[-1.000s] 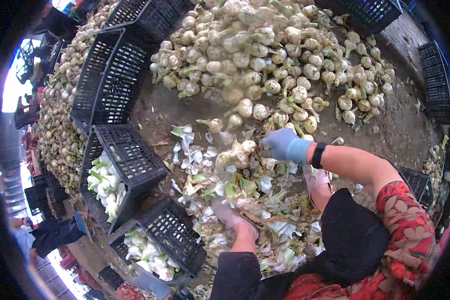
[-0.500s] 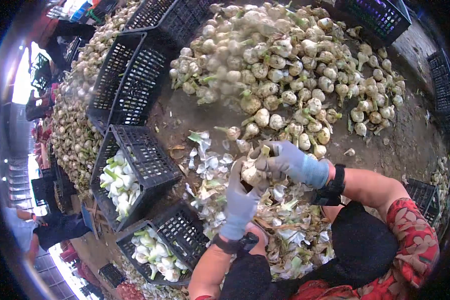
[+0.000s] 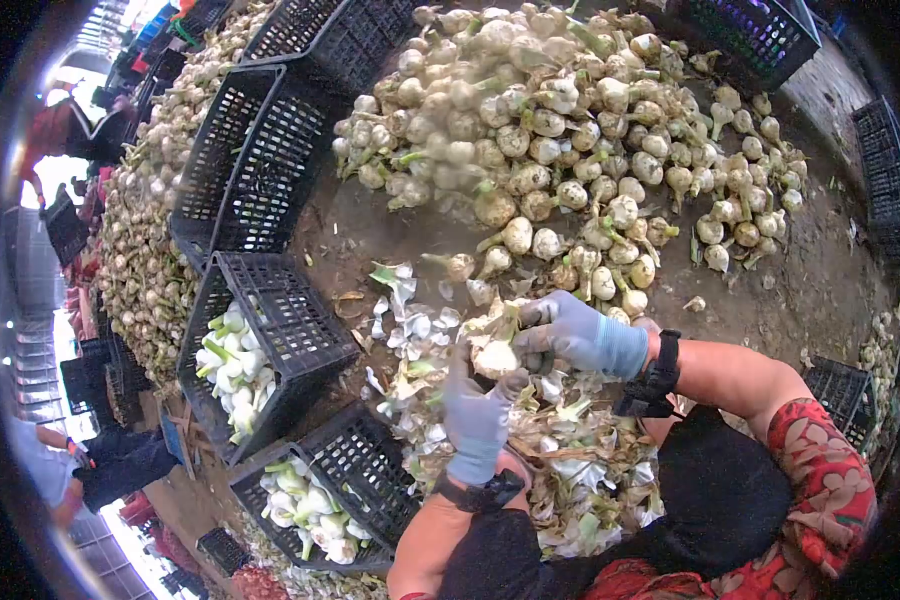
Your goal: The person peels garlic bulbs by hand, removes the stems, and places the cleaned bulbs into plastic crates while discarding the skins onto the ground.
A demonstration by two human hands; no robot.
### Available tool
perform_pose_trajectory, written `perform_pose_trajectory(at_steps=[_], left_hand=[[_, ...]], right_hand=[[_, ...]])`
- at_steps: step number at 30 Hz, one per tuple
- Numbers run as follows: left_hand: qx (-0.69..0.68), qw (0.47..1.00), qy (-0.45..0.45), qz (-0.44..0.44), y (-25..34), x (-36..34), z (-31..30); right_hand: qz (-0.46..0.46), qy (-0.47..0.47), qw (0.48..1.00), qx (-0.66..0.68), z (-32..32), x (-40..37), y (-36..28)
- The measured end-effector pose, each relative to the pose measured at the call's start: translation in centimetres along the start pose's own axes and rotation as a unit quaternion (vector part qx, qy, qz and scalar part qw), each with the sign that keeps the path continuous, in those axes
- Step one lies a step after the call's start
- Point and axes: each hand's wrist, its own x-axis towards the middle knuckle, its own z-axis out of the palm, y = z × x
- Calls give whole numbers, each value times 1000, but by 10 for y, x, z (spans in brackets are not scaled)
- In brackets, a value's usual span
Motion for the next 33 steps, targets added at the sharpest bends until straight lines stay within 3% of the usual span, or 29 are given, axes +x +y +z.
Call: perform_pose_trajectory(at_steps=[1,2,3,4,5,6,8,9,10,11,13,14,15,18,19,21,23,25,27,28,30,31,32,33], left_hand=[[0,1000,0,0,0,0,-1],[-59,997,-40,-41,1,0,-2],[-118,986,-80,-81,2,0,-4],[-117,987,-79,-82,8,3,-5],[-320,917,-122,-206,18,8,-6],[-503,789,-156,-317,23,12,-7],[-496,784,-182,-326,7,18,-14],[-488,779,-209,-335,0,20,-16],[-425,841,-90,-323,12,21,-4],[-425,841,-90,-323,23,20,-2],[-239,958,-106,-120,38,19,3],[-285,933,-114,-191,28,19,1],[-215,966,-80,-117,22,13,7],[-292,943,-41,-153,4,12,8],[-325,924,-79,-184,7,13,4],[-321,914,-55,-241,14,11,1],[-326,913,-94,-226,5,9,-8],[-331,911,-132,-207,3,7,-8],[-200,955,-124,-182,6,1,-3],[-223,942,-149,-203,1,1,-5],[-223,926,-179,-249,7,0,-13],[-225,905,-210,-292,9,-1,-18],[-323,853,-209,-352,2,1,-21],[-323,855,-202,-350,-2,0,-22]], right_hand=[[1,0,1000,0,-2,5,14],[-130,85,972,-178,-2,12,27],[-254,165,889,-345,-4,16,40],[-196,139,902,-358,-2,10,22],[-196,139,903,-357,-2,6,16],[-184,142,885,-403,-2,4,12],[-173,144,865,-449,-1,5,14],[-198,171,882,-391,2,7,23],[-222,198,895,-332,6,7,28],[-222,198,895,-332,10,5,28],[-136,183,949,-217,21,0,28],[-177,171,928,-278,27,-1,25],[-165,163,919,-319,32,-8,21],[-163,157,916,-332,37,-4,46],[-130,140,943,-273,33,-2,47],[-95,126,965,-211,20,4,57],[-88,219,911,-338,4,10,66],[-44,241,915,-320,-11,10,62],[-134,360,863,-329,-20,9,60],[-135,357,864,-328,-26,10,57],[5,341,835,-432,-41,15,50],[-5,392,805,-446,-54,20,65],[43,321,814,-482,-61,18,60],[91,245,816,-515,-65,17,56]])
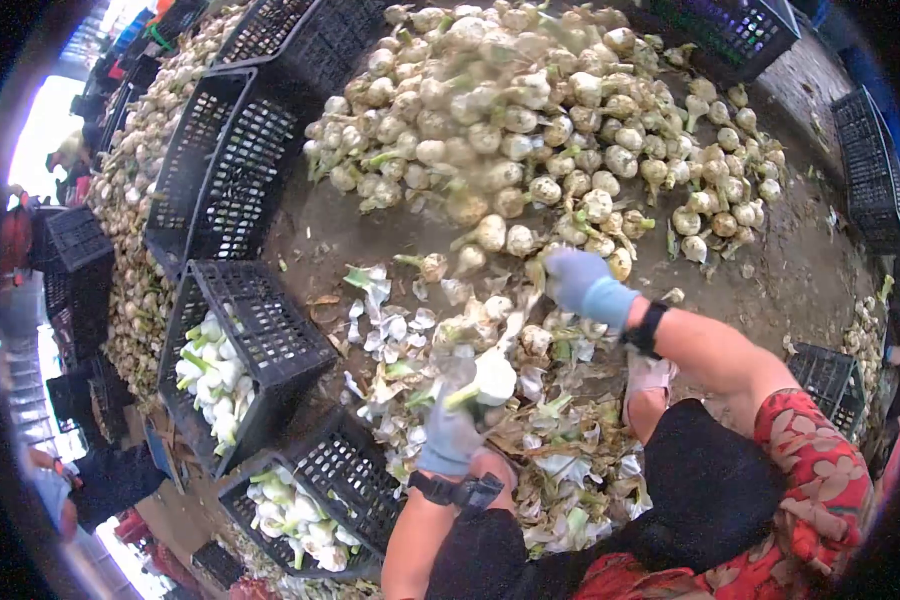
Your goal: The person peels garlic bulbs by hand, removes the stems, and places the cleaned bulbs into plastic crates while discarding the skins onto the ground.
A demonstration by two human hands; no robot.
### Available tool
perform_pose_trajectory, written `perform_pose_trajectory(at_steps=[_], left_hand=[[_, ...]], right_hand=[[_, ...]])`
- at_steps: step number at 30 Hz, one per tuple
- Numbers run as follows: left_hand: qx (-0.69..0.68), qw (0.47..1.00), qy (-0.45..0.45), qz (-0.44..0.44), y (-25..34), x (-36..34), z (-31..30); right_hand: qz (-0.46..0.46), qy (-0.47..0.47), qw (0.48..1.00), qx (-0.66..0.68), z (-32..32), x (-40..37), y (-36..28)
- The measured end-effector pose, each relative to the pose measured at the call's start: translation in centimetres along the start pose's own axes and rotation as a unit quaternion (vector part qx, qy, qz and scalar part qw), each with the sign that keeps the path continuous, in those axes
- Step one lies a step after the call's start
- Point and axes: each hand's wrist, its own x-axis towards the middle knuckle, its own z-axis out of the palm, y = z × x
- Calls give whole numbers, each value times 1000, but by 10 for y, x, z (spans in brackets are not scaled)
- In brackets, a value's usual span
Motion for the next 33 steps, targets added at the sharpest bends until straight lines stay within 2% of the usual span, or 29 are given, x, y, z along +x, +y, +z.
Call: perform_pose_trajectory(at_steps=[1,2,4,5,6,7,8,10,11,12,14,15,16,18,19,20,22,23,24,26,27,29,30,32,33], left_hand=[[2,999,38,10,-1,1,5],[4,997,74,21,0,2,6],[17,997,70,28,5,-1,-1],[105,989,62,88,7,-3,0],[194,969,51,146,7,-5,1],[201,968,34,146,8,-7,-1],[205,967,32,147,8,-4,2],[144,966,72,203,5,5,11],[156,980,35,119,17,-5,-2],[158,980,36,119,15,-4,0],[104,958,54,260,7,-3,10],[50,970,1,239,11,-4,5],[50,969,0,240,12,-3,7],[47,961,-34,272,15,-1,12],[132,944,-6,302,13,-2,14],[134,944,-5,302,12,1,14],[-43,966,-7,257,12,8,12],[-61,967,14,247,14,7,17],[-61,967,14,247,14,7,15],[-99,970,-31,222,13,8,9],[-97,970,-30,221,14,8,10],[-91,971,6,222,15,8,13],[-90,971,7,221,13,8,11],[-44,970,55,232,8,11,7],[-44,970,55,232,8,12,13]], right_hand=[[-52,-134,988,-65,-9,-6,-7],[-59,-137,987,-64,-14,-16,-14],[-162,-104,981,29,-14,-37,-27],[-165,-108,980,31,-13,-39,-33],[-206,-127,950,198,-12,-41,-40],[-241,-138,891,358,-11,-41,-45],[-242,-134,891,359,-6,-41,-49],[-250,-170,865,400,3,-39,-62],[-108,-220,823,512,-9,-49,-70],[-109,-220,822,514,-5,-49,-72],[-102,-99,886,441,2,-50,-76],[-56,-92,868,484,4,-54,-80],[-57,-91,869,484,5,-57,-81],[-163,37,918,360,3,-59,-85],[-205,52,925,317,1,-60,-85],[-205,53,924,318,2,-59,-85],[-259,89,923,269,3,-60,-84],[-196,82,952,219,-1,-57,-86],[-196,82,952,220,-1,-47,-77],[-15,97,934,344,-3,-21,-54],[-14,97,933,345,-6,-15,-45],[-32,-7,975,220,-20,-14,-42],[-32,-7,975,221,-23,-23,-47],[-170,-31,958,228,-23,-49,-66],[-172,-50,957,227,-22,-54,-74]])
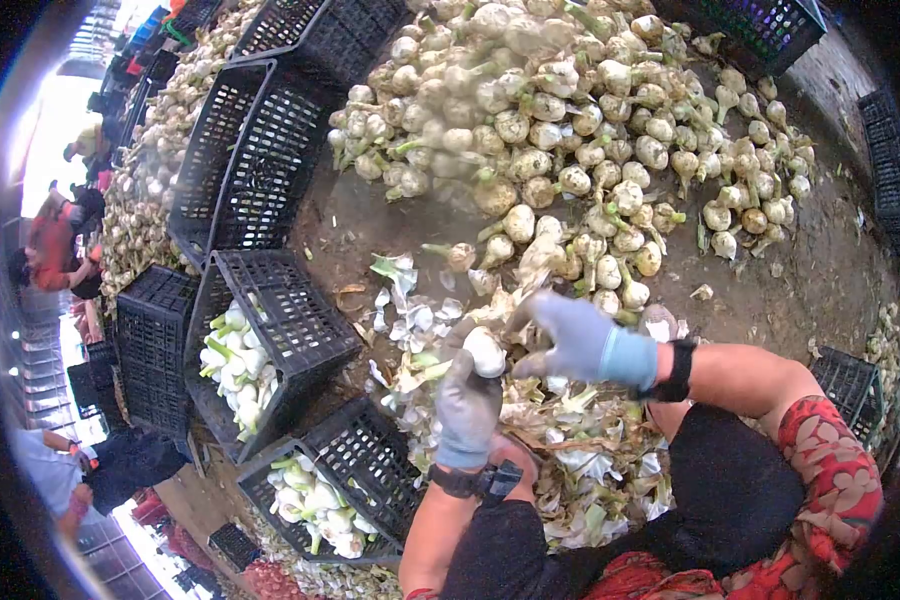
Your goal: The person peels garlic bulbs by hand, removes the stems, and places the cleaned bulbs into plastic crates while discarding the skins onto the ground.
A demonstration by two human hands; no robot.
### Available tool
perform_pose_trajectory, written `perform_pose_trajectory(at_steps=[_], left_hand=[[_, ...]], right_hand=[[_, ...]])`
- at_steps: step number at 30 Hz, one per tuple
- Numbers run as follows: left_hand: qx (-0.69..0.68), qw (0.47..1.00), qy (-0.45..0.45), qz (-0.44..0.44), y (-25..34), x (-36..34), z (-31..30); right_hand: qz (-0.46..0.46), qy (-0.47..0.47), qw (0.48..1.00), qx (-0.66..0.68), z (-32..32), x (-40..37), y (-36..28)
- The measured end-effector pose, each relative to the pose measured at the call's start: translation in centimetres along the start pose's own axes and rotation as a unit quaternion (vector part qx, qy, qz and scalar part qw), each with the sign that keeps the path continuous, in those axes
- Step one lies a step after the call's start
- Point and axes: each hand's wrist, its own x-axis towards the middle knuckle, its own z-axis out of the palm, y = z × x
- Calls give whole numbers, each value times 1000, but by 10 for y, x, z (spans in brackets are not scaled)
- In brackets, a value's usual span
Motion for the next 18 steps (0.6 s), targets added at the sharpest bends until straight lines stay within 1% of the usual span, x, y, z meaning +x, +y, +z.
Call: perform_pose_trajectory(at_steps=[1,2,3,5,6,7,8,9,10,11,12,13,14,15,16,17,18], left_hand=[[-4,1000,5,14,2,0,10],[-7,1000,9,28,2,-1,15],[-4,1000,10,27,0,-1,15],[71,993,9,96,-5,1,14],[71,993,8,96,-5,1,15],[106,988,12,114,-5,1,18],[140,981,17,132,-6,0,20],[138,982,16,131,-7,0,19],[109,988,9,110,-7,0,18],[81,993,1,89,-7,0,16],[81,993,1,88,-8,-2,16],[18,998,-17,64,-8,-4,15],[-46,998,-35,41,-7,-6,15],[-45,998,-34,41,-4,-7,14],[-74,996,-48,-12,0,-8,13],[-102,991,-62,-66,3,-8,11],[-103,991,-61,-65,2,-7,8]], right_hand=[[2,-19,1000,4,6,-2,-6],[-12,44,999,14,19,-2,-5],[-12,45,999,16,22,-2,-4],[42,65,995,61,19,0,-11],[25,92,994,57,22,-1,-9],[26,93,994,56,22,-1,-5],[1,92,994,53,21,-1,0],[-23,89,994,51,21,0,4],[-22,89,995,50,21,2,7],[36,73,992,94,21,4,9],[93,57,984,138,19,7,12],[94,57,984,138,16,11,15],[154,75,960,221,10,16,19],[212,92,925,302,7,21,24],[156,86,972,156,7,24,32],[155,85,972,155,10,20,38],[60,85,992,68,14,16,43]])
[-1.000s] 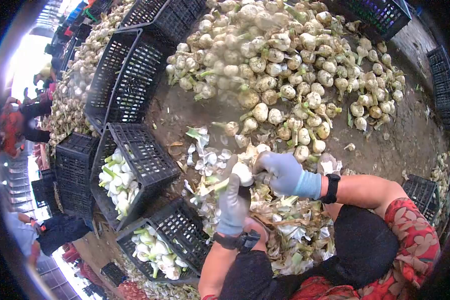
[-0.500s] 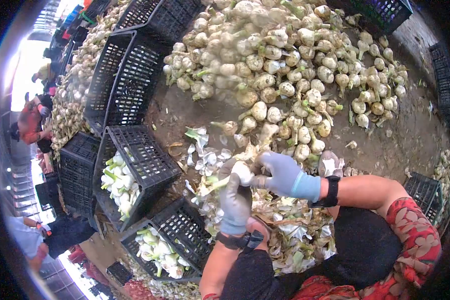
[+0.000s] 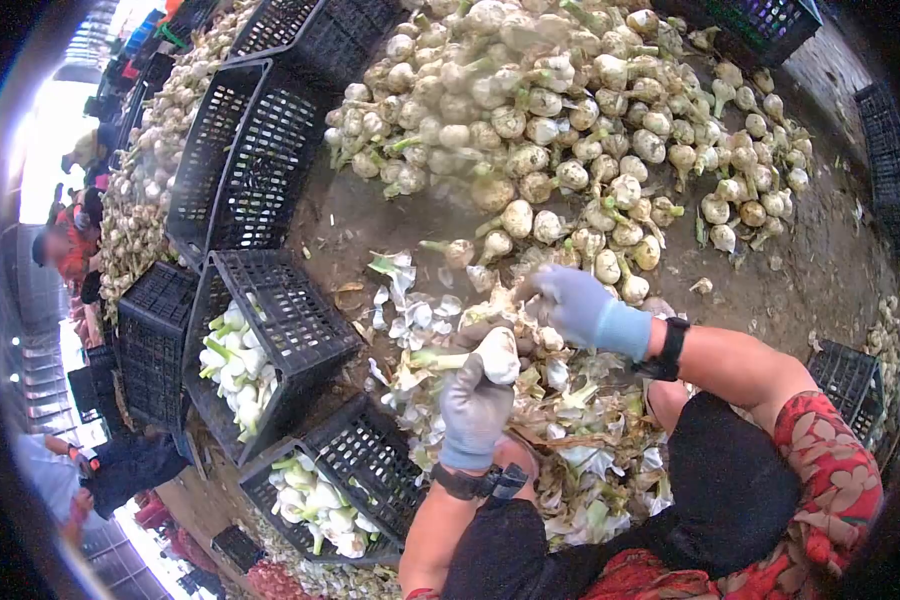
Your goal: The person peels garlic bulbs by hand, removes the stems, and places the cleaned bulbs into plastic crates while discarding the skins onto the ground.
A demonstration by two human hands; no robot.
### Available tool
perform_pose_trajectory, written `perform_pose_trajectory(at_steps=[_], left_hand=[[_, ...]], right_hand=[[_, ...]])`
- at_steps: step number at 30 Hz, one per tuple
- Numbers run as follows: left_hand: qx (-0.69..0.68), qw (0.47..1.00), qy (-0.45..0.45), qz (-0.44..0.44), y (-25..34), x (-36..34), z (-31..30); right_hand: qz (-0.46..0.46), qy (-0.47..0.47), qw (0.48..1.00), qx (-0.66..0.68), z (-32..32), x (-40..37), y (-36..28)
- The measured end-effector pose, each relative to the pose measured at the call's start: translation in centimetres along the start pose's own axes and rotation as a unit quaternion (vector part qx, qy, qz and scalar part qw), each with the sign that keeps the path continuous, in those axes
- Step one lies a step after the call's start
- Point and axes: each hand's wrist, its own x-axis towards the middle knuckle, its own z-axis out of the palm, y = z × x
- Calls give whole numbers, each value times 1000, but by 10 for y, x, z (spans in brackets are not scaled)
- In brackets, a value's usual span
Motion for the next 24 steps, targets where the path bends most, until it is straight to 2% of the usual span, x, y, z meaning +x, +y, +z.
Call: perform_pose_trajectory(at_steps=[1,2,3,5,10,12,13,16,17,19,20,23,24], left_hand=[[-4,1000,14,13,-1,1,-5],[-7,999,29,25,-2,1,-8],[-9,999,31,26,-1,0,-8],[46,997,30,58,4,-1,-2],[41,997,30,61,3,-4,-7],[17,999,0,42,5,-4,-8],[17,999,-1,43,5,-4,-9],[-29,999,17,40,4,-5,-9],[16,997,28,70,6,-5,-4],[63,992,38,98,6,-4,-2],[104,989,38,102,5,-4,-3],[146,981,37,121,5,-4,6],[147,979,38,136,5,-4,9]], right_hand=[[-103,-4,991,-80,2,-3,1],[-38,-58,998,11,-5,-8,-20],[-37,-60,997,11,-7,-13,-31],[-8,-117,983,144,-7,-20,-45],[-14,-100,987,124,10,-13,-40],[171,-180,922,296,2,-12,-52],[171,-180,923,295,-4,-14,-57],[152,-173,875,426,-10,-16,-57],[152,-174,876,424,-9,-17,-55],[46,-76,978,190,-3,-23,-56],[14,-38,992,121,2,-24,-52],[16,-58,992,108,7,-22,-51],[72,-95,980,162,5,-22,-53]])
